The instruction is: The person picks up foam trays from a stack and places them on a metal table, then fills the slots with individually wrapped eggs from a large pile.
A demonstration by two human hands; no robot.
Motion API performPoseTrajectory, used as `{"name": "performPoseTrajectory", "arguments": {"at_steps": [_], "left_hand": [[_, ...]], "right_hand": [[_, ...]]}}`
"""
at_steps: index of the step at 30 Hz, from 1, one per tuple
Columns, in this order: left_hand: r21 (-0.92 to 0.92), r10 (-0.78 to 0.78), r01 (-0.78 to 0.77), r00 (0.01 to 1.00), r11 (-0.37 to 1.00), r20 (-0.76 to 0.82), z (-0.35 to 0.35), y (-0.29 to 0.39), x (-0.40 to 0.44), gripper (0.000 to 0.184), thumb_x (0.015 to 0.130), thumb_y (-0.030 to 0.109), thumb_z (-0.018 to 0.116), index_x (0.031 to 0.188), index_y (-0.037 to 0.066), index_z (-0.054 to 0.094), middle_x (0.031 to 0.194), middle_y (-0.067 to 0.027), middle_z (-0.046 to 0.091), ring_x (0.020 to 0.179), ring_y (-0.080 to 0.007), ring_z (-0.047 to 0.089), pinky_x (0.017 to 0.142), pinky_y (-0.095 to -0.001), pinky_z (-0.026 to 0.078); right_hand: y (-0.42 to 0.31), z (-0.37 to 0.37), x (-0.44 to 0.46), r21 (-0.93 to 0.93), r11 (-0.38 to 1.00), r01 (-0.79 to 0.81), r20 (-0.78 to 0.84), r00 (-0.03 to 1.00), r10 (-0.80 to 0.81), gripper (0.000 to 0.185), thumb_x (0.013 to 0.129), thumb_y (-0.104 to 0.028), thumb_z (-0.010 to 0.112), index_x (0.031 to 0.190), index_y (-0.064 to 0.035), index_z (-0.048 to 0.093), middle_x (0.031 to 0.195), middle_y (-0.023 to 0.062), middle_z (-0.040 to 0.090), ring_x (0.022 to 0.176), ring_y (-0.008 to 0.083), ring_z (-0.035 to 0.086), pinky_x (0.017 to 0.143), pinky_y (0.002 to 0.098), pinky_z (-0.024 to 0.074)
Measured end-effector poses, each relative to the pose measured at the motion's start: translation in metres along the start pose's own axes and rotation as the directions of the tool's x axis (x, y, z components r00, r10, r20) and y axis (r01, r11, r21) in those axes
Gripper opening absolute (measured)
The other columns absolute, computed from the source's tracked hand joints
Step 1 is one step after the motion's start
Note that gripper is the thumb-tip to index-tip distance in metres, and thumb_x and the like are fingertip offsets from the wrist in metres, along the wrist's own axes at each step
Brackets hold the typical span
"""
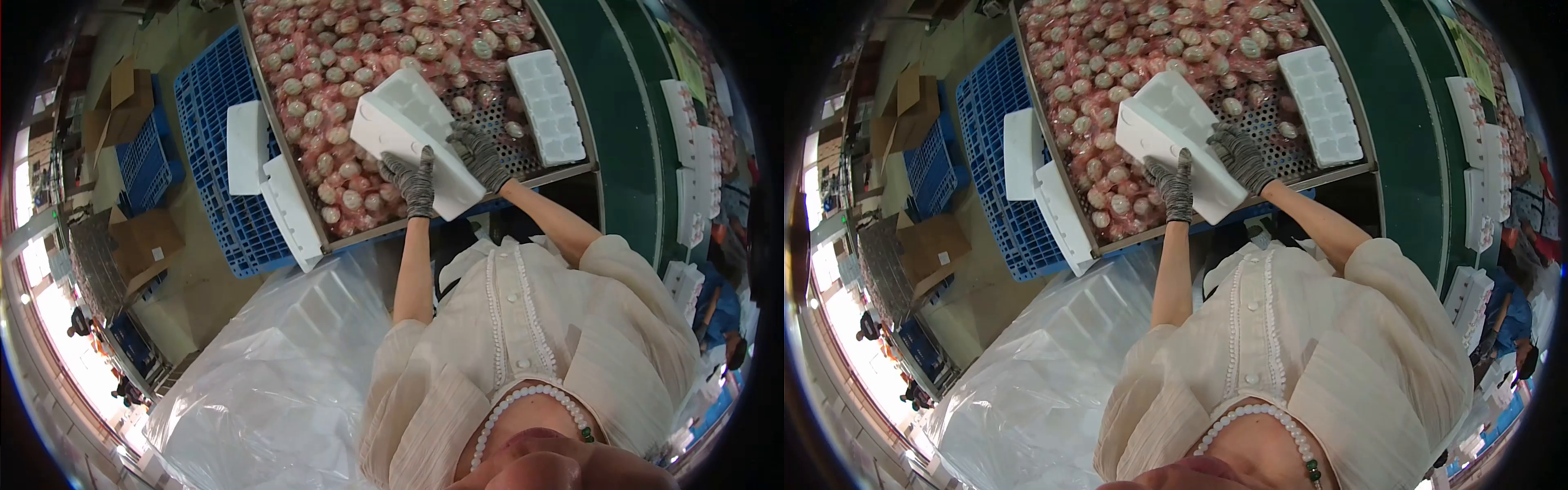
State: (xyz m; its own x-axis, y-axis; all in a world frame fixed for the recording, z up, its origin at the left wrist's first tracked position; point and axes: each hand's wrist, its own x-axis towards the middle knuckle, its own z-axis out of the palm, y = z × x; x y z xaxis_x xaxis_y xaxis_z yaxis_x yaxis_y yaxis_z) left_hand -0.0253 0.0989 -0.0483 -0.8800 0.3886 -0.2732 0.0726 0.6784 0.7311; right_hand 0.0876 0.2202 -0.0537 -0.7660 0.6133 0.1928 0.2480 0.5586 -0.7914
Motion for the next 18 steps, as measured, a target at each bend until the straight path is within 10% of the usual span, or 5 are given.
{"name": "performPoseTrajectory", "arguments": {"at_steps": [5, 7, 14, 17, 18], "left_hand": [[-0.239, -0.188, 0.218, 0.972, 0.946, 0.142, -0.003, 0.051, -0.014, 0.116, 0.053, 0.05, 0.071, 0.126, -0.009, 0.003, 0.127, -0.0284, 0.008, 0.118, -0.0365, 0.019, 0.097, -0.0375, 0.024], [0.017, -0.256, 0.256, 0.96, 0.967, 0.113, 0.005, 0.056, -0.007, 0.12, 0.049, 0.046, 0.075, 0.128, -0.006, 0.001, 0.126, -0.0271, 0.01, 0.116, -0.0343, 0.023, 0.093, -0.0376, 0.03], [-0.774, -0.039, 0.143, 0.988, 0.617, 0.152, 0.0, 0.039, -0.027, 0.073, 0.063, 0.029, 0.063, 0.123, 0.005, 0.028, 0.111, -0.011, 0.041, 0.099, -0.0237, 0.044, 0.083, -0.0369, 0.039], [-0.839, -0.084, 0.351, 0.933, 0.416, 0.349, -0.028, 0.042, -0.055, 0.066, 0.066, 0.045, 0.055, 0.118, 0.008, 0.038, 0.106, -0.0103, 0.048, 0.095, -0.0259, 0.048, 0.08, -0.039, 0.042], [-0.881, -0.088, 0.393, 0.919, 0.264, 0.383, -0.036, 0.063, -0.07, 0.069, 0.065, 0.05, 0.055, 0.118, 0.008, 0.038, 0.108, -0.0099, 0.048, 0.096, -0.0259, 0.047, 0.081, -0.039, 0.042]], "right_hand": [[0.004, -0.003, 0.002, 0.055, 0.979, -0.194, -0.027, 0.98, 0.196, 0.038, 0.07, -0.02, 0.06, 0.102, -0.0047, 0.048, 0.101, 0.0154, 0.048, 0.098, 0.03, 0.045, 0.086, 0.0374, 0.0353], [0.018, 0.005, 0.007, -0.002, 0.973, -0.233, -0.031, 0.972, 0.233, 0.043, 0.065, -0.023, 0.063, 0.1, -0.0049, 0.048, 0.1, 0.0155, 0.047, 0.097, 0.0306, 0.045, 0.085, 0.0377, 0.0354], [0.059, 0.029, 0.003, -0.005, 0.915, -0.403, -0.152, 0.905, 0.398, 0.059, 0.068, -0.032, 0.062, 0.114, -0.0044, 0.04, 0.108, 0.018, 0.044, 0.099, 0.0297, 0.044, 0.088, 0.0376, 0.0333], [0.094, 0.023, 0.002, 0.324, 0.808, -0.491, 0.244, 0.869, 0.43, 0.056, 0.071, -0.027, 0.062, 0.116, -0.0009, 0.04, 0.116, 0.0152, 0.042, 0.103, 0.0271, 0.043, 0.085, 0.0357, 0.0383], [0.099, 0.014, 0.001, 0.426, 0.527, -0.735, 0.457, 0.678, 0.576, 0.056, 0.072, -0.031, 0.06, 0.115, -0.0012, 0.04, 0.116, 0.0162, 0.042, 0.101, 0.027, 0.045, 0.082, 0.0367, 0.0398]]}}
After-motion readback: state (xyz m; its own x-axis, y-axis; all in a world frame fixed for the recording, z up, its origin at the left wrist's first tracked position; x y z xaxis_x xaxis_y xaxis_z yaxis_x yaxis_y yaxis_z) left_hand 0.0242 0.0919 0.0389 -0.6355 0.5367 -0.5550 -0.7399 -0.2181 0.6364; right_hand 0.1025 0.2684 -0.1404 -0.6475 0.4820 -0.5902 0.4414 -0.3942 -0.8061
